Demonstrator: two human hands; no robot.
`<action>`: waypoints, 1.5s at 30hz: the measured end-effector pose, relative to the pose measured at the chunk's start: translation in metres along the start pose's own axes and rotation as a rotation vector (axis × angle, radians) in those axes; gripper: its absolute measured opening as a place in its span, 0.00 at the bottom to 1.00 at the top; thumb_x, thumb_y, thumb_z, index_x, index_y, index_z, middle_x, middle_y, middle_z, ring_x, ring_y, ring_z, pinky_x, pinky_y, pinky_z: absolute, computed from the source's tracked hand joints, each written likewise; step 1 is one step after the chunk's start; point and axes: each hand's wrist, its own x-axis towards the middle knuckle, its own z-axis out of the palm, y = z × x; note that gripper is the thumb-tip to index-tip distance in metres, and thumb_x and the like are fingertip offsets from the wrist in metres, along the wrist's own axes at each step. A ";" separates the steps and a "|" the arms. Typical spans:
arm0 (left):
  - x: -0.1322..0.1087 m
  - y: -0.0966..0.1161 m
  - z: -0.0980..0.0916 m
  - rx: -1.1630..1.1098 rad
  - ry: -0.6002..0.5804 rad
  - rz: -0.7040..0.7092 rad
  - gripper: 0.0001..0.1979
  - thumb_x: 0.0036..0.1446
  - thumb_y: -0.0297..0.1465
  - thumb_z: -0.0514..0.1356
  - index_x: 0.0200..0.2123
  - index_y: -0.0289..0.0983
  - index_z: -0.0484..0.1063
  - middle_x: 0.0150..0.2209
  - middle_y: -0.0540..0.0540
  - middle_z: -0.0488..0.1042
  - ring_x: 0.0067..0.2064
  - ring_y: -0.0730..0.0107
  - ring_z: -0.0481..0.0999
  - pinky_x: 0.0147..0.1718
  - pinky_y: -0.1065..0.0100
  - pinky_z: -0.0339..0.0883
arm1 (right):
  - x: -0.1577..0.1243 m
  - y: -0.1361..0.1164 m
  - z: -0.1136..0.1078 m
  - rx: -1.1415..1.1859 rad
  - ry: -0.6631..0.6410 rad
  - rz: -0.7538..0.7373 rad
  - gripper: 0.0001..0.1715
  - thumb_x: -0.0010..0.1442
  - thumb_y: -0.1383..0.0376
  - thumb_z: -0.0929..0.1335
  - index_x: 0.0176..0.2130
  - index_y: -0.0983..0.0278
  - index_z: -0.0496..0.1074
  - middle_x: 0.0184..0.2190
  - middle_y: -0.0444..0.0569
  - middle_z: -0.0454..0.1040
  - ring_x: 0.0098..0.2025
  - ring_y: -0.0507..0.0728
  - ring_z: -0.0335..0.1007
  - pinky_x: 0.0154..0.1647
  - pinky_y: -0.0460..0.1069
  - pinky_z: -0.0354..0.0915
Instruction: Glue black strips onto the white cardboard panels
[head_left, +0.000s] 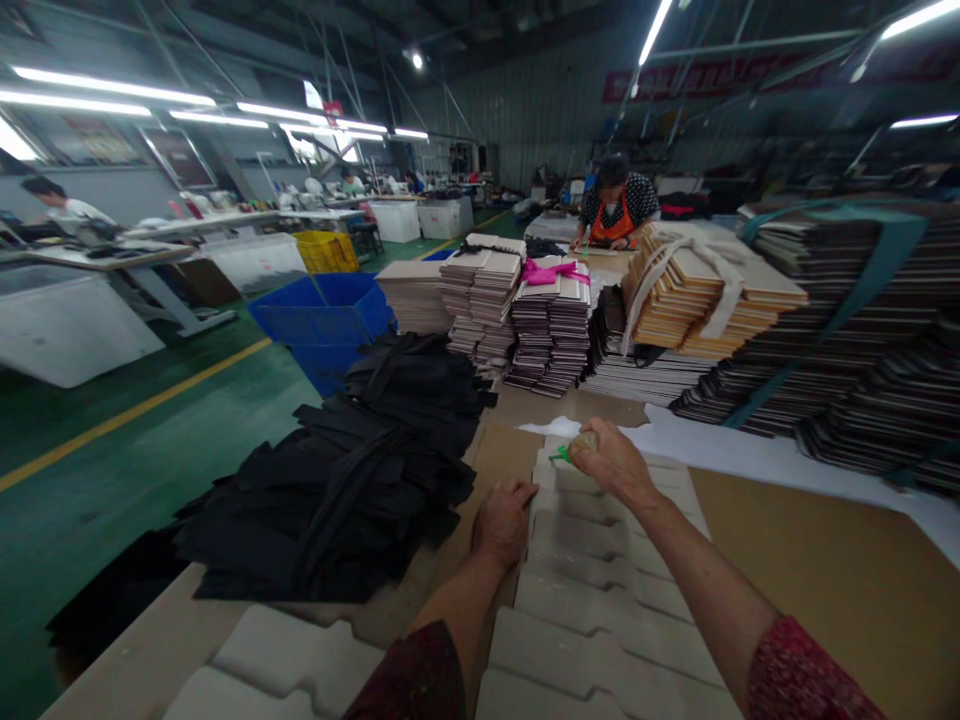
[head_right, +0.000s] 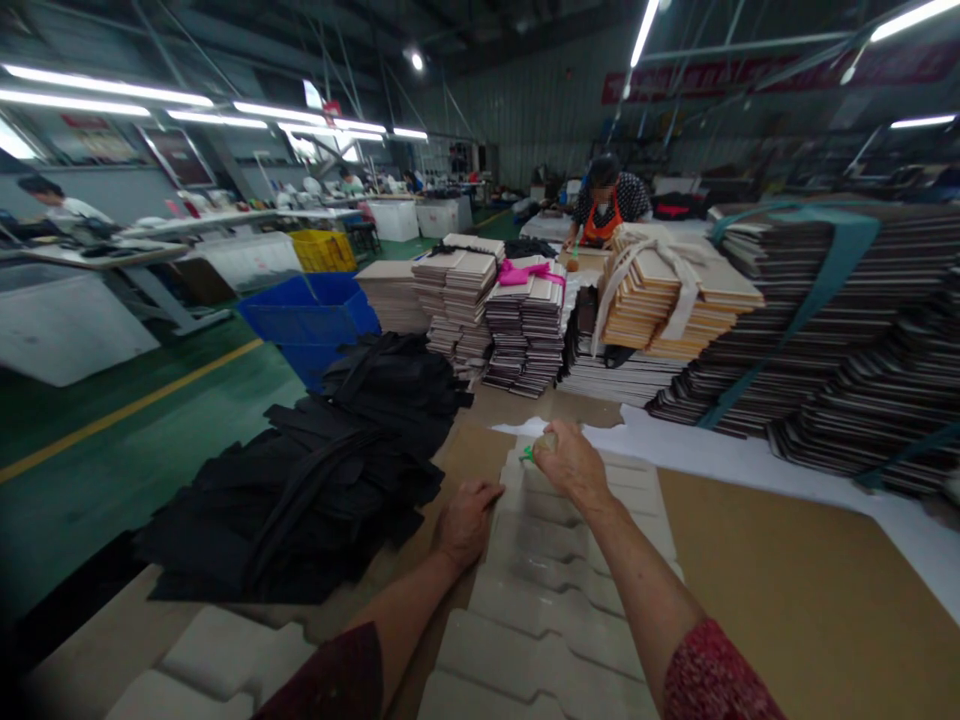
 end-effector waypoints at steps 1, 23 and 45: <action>-0.001 -0.001 0.001 0.004 0.002 0.007 0.20 0.62 0.25 0.52 0.53 0.46 0.73 0.47 0.48 0.74 0.49 0.65 0.68 0.49 0.68 0.63 | 0.001 -0.002 0.000 -0.006 -0.004 -0.007 0.17 0.55 0.59 0.66 0.44 0.62 0.69 0.42 0.50 0.72 0.40 0.57 0.67 0.36 0.48 0.55; -0.003 0.001 0.007 0.103 0.027 0.016 0.21 0.63 0.25 0.51 0.55 0.47 0.71 0.48 0.47 0.71 0.47 0.63 0.66 0.48 0.65 0.63 | 0.019 -0.004 -0.019 -0.109 -0.095 -0.081 0.12 0.53 0.63 0.66 0.39 0.62 0.71 0.40 0.50 0.75 0.38 0.56 0.68 0.31 0.47 0.53; 0.000 -0.001 0.007 0.149 0.020 0.041 0.22 0.61 0.22 0.51 0.54 0.44 0.71 0.48 0.46 0.71 0.48 0.62 0.66 0.48 0.66 0.62 | 0.016 0.032 -0.048 -0.163 -0.094 0.026 0.14 0.52 0.60 0.67 0.40 0.59 0.72 0.38 0.48 0.75 0.36 0.55 0.68 0.29 0.47 0.52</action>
